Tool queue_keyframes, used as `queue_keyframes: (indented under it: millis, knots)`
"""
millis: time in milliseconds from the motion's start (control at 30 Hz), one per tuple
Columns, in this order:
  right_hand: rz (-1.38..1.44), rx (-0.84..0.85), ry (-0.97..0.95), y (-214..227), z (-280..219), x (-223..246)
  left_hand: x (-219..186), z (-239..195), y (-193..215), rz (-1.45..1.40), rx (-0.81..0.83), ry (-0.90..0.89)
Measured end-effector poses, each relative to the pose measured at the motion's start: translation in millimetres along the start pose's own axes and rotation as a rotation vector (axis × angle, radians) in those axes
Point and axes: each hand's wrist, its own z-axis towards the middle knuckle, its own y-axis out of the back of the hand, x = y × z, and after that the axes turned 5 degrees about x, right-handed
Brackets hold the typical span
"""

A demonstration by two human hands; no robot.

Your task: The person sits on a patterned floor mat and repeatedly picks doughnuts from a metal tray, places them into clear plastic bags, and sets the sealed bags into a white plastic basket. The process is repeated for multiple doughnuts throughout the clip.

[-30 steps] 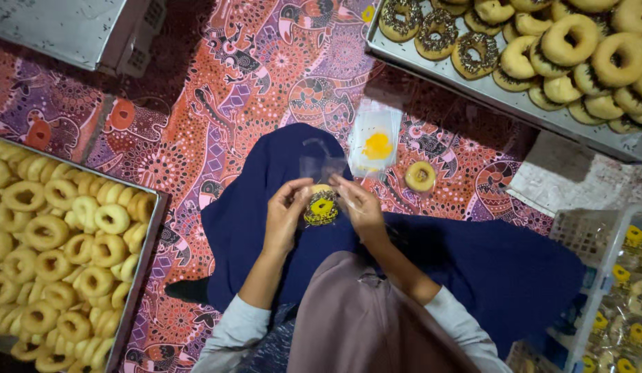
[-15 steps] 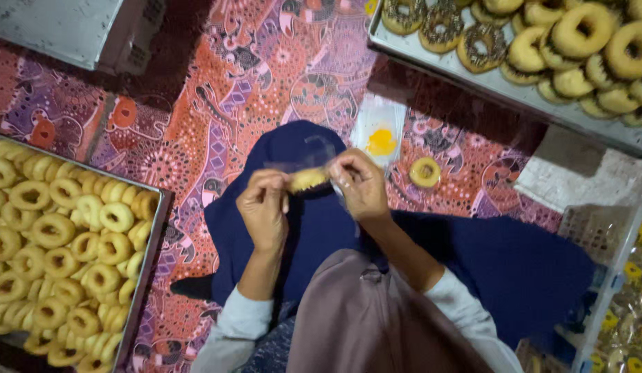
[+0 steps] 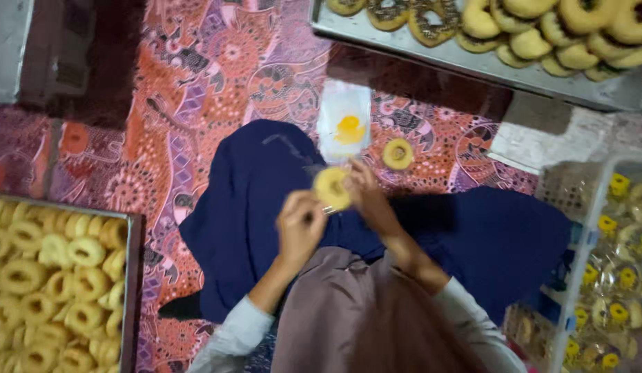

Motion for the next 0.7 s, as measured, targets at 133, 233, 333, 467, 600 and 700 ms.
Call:
queue_keyframes:
  millis: [133,233,333,467,600,700]
  knots:
    - [-0.75,-0.166,0.208,77,25,-50,24,62,-113,-0.036,0.099,0.014]
    - [-0.168,-0.459,-0.198,94,38,-88,72,105,-201,-0.034,0.239,0.289]
    - [-0.44,-0.516,-0.193,83,37,-108,106,104,-244,-0.117,0.416,0.594]
    - [-0.063,-0.442,-0.121,86,44,-91,108,98,-229,-0.63,0.556,0.832]
    - [0.248,-0.353,-0.252,130,41,-22,70,109,-176,-1.129,0.578,0.785]
    - [-0.184,-0.342,-0.07,151,31,46,29,120,-142,-1.119,0.492,0.727]
